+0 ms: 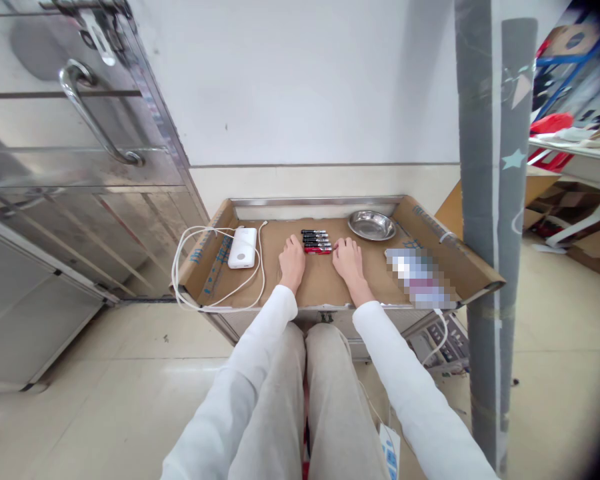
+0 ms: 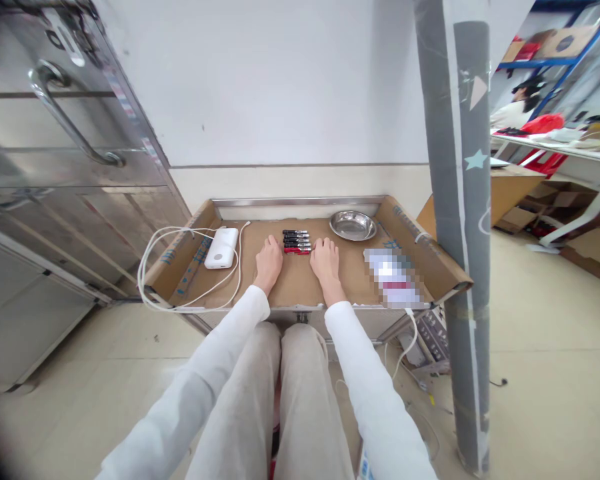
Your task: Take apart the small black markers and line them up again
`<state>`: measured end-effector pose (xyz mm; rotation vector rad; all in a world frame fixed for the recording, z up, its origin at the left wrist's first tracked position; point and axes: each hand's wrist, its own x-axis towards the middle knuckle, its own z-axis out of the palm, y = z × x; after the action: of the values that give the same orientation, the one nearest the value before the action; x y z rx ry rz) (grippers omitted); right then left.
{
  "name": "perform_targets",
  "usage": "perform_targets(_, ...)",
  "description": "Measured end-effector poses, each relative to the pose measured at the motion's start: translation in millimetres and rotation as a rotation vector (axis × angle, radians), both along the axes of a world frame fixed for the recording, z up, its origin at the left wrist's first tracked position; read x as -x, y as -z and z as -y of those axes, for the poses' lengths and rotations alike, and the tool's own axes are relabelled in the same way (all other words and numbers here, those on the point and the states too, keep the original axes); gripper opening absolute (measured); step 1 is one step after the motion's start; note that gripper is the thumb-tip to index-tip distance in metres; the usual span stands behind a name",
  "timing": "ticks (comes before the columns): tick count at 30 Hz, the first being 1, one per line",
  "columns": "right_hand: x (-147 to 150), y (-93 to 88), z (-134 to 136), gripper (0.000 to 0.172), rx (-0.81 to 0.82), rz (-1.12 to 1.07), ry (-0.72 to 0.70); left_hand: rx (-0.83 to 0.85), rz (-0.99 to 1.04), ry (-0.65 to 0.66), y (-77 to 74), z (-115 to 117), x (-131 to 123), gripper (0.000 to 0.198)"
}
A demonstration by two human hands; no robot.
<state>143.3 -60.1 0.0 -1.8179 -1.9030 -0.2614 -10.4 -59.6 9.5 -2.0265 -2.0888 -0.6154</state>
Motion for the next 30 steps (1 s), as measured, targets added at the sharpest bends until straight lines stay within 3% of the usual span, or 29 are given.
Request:
perform_targets(6, -4, 0.6, -3, 0.016, 0.001, -0.008, -0.007, 0.074, -0.035, -0.056, -4.6, -9, 5, 0.031)
perform_targets(13, -9, 4.6, -5, 0.018, 0.040, -0.152, -0.045, 0.104, -0.039, -0.010, -3.8, -17, 9, 0.029)
perform_targets(18, -12, 4.5, -3, 0.020, 0.079, -0.369, -0.122, 0.132, -0.018, 0.024, -1.7, -16, 12, 0.026)
perform_targets(30, -9, 3.3, -3, 0.020, -0.024, -0.421, -0.177, 0.084, 0.156, 0.096, -3.2, -8, 16, 0.021)
